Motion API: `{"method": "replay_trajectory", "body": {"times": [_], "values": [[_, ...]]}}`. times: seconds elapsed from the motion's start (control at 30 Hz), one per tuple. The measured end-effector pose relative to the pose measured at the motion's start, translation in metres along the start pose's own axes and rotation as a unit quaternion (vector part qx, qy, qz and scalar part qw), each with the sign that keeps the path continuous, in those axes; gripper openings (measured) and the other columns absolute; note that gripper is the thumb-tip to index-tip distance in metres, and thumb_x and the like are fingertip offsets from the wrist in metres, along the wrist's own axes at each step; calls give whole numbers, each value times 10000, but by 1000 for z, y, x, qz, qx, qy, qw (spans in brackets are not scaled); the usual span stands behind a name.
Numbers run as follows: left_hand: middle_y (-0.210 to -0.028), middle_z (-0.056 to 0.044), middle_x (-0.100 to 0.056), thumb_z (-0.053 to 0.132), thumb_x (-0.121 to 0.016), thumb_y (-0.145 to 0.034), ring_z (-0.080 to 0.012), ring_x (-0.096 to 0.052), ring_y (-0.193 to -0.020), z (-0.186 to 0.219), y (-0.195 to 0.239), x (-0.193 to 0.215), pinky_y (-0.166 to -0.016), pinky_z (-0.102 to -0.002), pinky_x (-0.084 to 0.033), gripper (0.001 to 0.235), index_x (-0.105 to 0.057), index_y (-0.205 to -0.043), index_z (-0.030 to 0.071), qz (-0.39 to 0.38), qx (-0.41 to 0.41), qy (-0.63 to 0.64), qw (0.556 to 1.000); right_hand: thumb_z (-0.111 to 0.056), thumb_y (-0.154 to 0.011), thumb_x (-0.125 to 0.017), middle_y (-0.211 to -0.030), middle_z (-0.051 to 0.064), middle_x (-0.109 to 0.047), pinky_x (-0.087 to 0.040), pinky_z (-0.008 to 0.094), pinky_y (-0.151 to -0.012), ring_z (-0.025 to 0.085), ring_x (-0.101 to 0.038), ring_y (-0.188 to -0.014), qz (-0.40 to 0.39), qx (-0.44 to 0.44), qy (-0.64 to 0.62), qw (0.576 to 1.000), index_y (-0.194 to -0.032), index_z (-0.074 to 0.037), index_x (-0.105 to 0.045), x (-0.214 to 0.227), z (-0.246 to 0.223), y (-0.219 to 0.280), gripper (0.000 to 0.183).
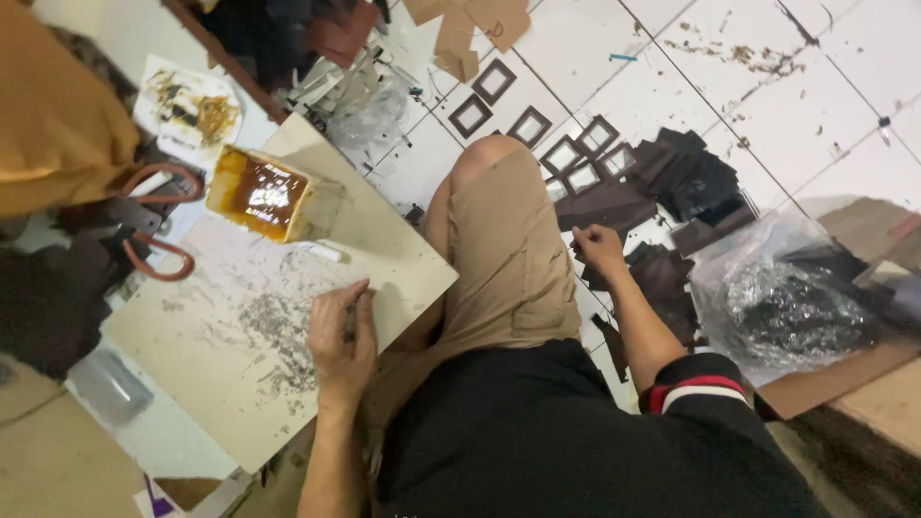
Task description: The person repeatedly applies glue to small dark leather frames using a brush, then places a clear plastic sheet into each frame and presses it down. Completed frames are set aside on the floor to the right.
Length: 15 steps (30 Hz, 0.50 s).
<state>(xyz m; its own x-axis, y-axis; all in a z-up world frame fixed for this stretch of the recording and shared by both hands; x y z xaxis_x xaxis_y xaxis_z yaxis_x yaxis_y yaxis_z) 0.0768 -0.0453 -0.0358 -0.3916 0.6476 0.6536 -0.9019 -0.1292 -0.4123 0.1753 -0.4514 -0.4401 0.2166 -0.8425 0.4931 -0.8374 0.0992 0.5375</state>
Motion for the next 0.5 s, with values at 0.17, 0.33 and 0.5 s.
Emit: {"method": "replay_trajectory", "body": {"times": [0.17, 0.33, 0.5], "values": [[-901, -106, -717, -4, -689, -958, -327, -694, -840, -9, 7, 7, -781, -420, -554, 182, -741, -1132, 12, 21, 3, 27, 999, -312, -1117, -618, -892, 296, -687, -507, 545, -793, 490, -674, -895, 45, 241, -23, 969, -989, 21, -720, 39, -136, 29, 371], [-924, -133, -722, 31, -689, -964, -366, -700, -843, -11, 16, 12, -779, -445, -561, 158, -723, -1119, 26, 75, 15, 72, 994, -147, -1196, -523, -873, 156, -726, -553, 370, -726, 271, -702, -789, 37, 427, -69, 901, -1031, -20, -706, 52, -292, 120, 278], [-877, -98, -717, 30, -729, -932, -332, -706, -805, -14, 20, 20, -749, -414, -574, 157, -732, -1088, 47, 136, -1, 104, 985, -86, -966, -829, -869, 138, -725, -554, 345, -634, 285, -684, -732, -4, 635, 15, 773, -1017, 5, -738, -5, -416, 231, 139]]}}
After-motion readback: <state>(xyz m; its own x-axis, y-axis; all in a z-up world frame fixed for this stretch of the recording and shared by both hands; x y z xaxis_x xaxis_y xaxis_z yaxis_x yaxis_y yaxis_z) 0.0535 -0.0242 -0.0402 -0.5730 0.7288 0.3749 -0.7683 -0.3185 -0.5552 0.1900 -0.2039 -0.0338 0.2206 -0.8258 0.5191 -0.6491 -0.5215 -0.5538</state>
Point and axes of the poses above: each hand's wrist, its own y-axis away from the middle knuckle, its own x-axis out of the back of the hand, z = x × y, the point moved 3 cm from there along -y, towards the middle knuckle
